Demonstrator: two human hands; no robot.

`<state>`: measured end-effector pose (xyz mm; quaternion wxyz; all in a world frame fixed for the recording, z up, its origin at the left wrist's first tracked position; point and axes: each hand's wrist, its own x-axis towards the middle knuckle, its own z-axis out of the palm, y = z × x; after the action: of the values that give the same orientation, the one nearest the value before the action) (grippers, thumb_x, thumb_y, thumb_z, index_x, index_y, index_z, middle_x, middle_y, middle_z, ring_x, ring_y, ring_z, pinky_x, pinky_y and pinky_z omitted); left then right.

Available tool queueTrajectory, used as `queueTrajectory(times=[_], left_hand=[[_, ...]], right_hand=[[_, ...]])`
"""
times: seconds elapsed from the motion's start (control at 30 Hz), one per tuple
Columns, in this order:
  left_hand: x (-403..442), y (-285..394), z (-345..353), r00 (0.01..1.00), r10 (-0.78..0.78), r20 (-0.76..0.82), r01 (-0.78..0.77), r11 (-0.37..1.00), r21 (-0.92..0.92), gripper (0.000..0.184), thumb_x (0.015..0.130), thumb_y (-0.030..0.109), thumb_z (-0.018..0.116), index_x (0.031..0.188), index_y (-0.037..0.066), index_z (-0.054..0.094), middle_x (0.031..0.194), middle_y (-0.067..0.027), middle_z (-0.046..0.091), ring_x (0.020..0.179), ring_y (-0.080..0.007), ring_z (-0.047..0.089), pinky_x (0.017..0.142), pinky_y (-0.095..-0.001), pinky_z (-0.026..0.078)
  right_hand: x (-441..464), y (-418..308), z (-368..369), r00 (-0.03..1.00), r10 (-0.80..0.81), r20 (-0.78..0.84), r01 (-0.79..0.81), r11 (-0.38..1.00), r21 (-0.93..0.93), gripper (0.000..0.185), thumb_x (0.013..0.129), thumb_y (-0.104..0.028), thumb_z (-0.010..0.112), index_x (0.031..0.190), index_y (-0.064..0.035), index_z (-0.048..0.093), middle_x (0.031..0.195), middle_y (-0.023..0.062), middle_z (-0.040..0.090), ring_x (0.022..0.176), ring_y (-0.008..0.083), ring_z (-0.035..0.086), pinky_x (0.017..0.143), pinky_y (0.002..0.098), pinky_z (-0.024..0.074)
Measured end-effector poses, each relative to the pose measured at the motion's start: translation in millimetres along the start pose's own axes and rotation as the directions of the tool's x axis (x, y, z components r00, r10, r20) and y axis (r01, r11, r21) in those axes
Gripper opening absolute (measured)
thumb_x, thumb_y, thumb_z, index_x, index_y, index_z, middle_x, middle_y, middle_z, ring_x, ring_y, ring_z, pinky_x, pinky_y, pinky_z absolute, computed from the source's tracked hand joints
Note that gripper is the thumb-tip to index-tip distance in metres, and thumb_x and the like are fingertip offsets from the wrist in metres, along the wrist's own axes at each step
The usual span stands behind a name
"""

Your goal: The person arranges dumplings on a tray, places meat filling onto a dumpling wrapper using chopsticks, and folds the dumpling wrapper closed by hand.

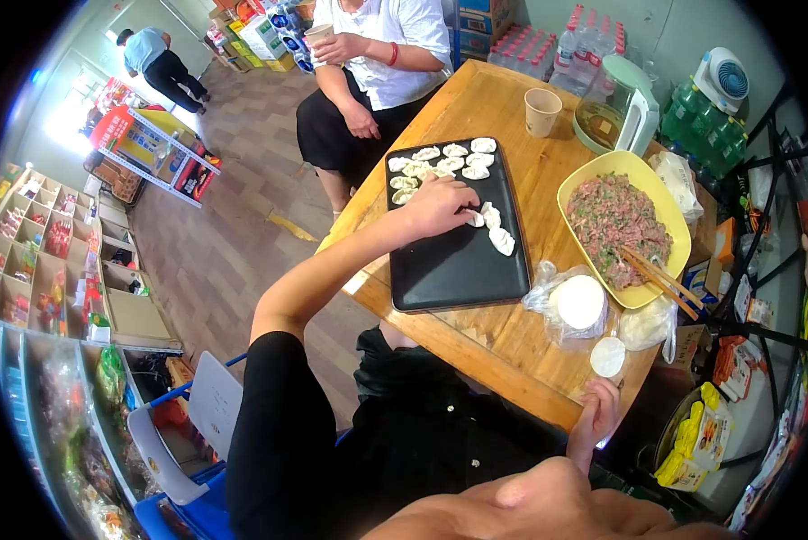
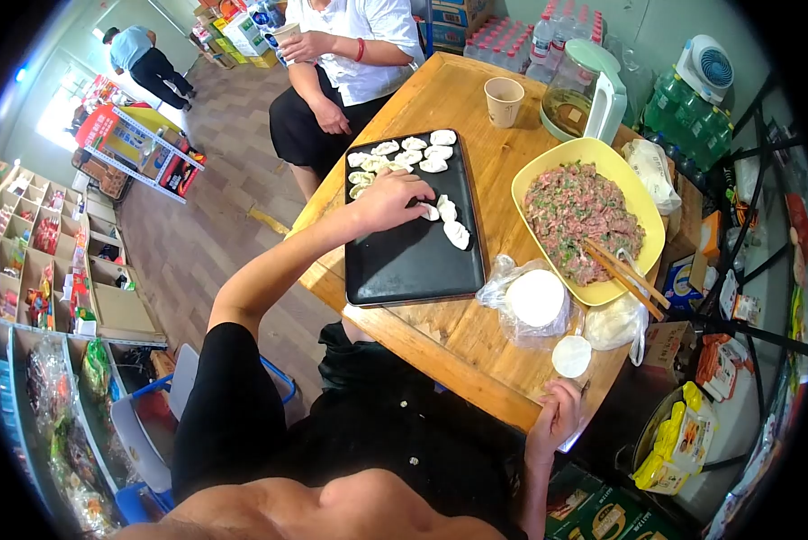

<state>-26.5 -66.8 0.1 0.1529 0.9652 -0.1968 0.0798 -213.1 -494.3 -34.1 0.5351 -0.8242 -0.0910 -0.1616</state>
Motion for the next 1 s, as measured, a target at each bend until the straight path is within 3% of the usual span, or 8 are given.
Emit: queueTrajectory(times=[0.23,0.33,0.4,0.47,0.57,0.67,0.9,1.0], left_hand=[[-13.1,7.1,0.7,0.992,0.123,0.022,-0.124,0.986,0.113,0.013,0.082,0.016,0.070,0.094,0.015,0.069,0.089,-0.0008,0.065,0.095,-0.0224,0.060,0.085,-0.0378,0.041],[-18.7,-2.9,5.6,0.985,0.118,-0.128,-0.120,0.993,-0.011,0.012,0.082,0.014,0.070,0.094,0.013,0.069,0.086,-0.0030,0.065,0.085,-0.0202,0.061,0.078,-0.0344,0.043],[-21.3,-7.2,7.1,0.972,-0.235,-0.018,0.205,0.884,-0.420,0.009,0.085,0.014,0.070,0.093,0.009,0.069,0.086,-0.0044,0.067,0.075,-0.0154,0.061,0.069,-0.0312,0.046],[-19.7,-22.4,15.4,0.959,-0.285,-0.015,0.226,0.792,-0.567,0.010,0.089,0.014,0.069,0.096,0.007,0.068,0.088,-0.0033,0.067,0.070,-0.0105,0.058,0.063,-0.0273,0.047],[-18.7,-26.4,0.8,0.807,-0.290,0.515,0.435,-0.299,-0.850,0.016,0.091,0.016,0.069,0.104,0.008,0.065,0.093,-0.0009,0.067,0.076,-0.0090,0.058,0.068,-0.0233,0.046],[-14.7,-19.5,-10.2,0.839,-0.113,0.532,0.451,-0.402,-0.797,0.017,0.091,0.017,0.069,0.105,0.008,0.064,0.095,-0.0014,0.066,0.080,-0.0092,0.058,0.070,-0.0231,0.046],[-1.3,-18.5,-11.3,0.911,-0.094,0.402,0.364,-0.279,-0.889,0.017,0.093,0.013,0.065,0.108,0.008,0.063,0.099,-0.0017,0.066,0.081,-0.0085,0.058,0.074,-0.0235,0.048],[16.8,-27.8,-7.4,0.910,-0.336,0.242,0.367,0.383,-0.848,0.015,0.090,0.015,0.065,0.102,0.005,0.065,0.088,0.0001,0.067,0.077,-0.0080,0.060,0.070,-0.0262,0.048]], right_hand=[[-0.4,1.0,-0.3,1.000,0.003,-0.004,-0.003,1.000,0.012,0.023,0.087,0.012,0.044,0.099,0.0044,0.062,0.107,0.0166,0.061,0.091,0.0211,0.061,0.063,0.0255,0.0558],[0.3,-0.2,0.0,1.000,-0.008,0.008,0.007,1.000,0.022,0.023,0.087,0.012,0.044,0.099,0.0046,0.062,0.108,0.0167,0.061,0.091,0.0210,0.061,0.063,0.0255,0.0553],[0.6,-0.9,1.2,1.000,0.004,0.003,-0.004,1.000,0.025,0.023,0.088,0.011,0.044,0.099,0.0048,0.062,0.108,0.0170,0.061,0.090,0.0210,0.061,0.064,0.0256,0.0547],[0.6,-0.5,1.0,1.000,0.004,0.007,-0.004,1.000,0.016,0.023,0.088,0.011,0.044,0.099,0.0048,0.062,0.108,0.0169,0.060,0.090,0.0209,0.061,0.064,0.0256,0.0544],[-1.5,2.9,-1.0,1.000,0.001,0.013,-0.001,1.000,0.001,0.022,0.088,0.011,0.044,0.099,0.0047,0.062,0.109,0.0166,0.060,0.090,0.0208,0.061,0.064,0.0256,0.0540],[-1.4,1.5,-1.2,1.000,-0.001,0.016,0.001,1.000,-0.004,0.022,0.089,0.010,0.044,0.099,0.0046,0.063,0.109,0.0164,0.060,0.089,0.0205,0.061,0.065,0.0257,0.0538],[-1.2,2.6,-0.9,1.000,0.002,0.017,-0.002,1.000,0.004,0.021,0.089,0.009,0.044,0.099,0.0043,0.063,0.109,0.0164,0.061,0.090,0.0204,0.061,0.066,0.0259,0.0538],[-0.2,2.6,-0.8,1.000,0.003,0.024,-0.003,1.000,0.011,0.021,0.089,0.009,0.045,0.099,0.0044,0.063,0.109,0.0164,0.061,0.091,0.0208,0.062,0.066,0.0258,0.0540]])
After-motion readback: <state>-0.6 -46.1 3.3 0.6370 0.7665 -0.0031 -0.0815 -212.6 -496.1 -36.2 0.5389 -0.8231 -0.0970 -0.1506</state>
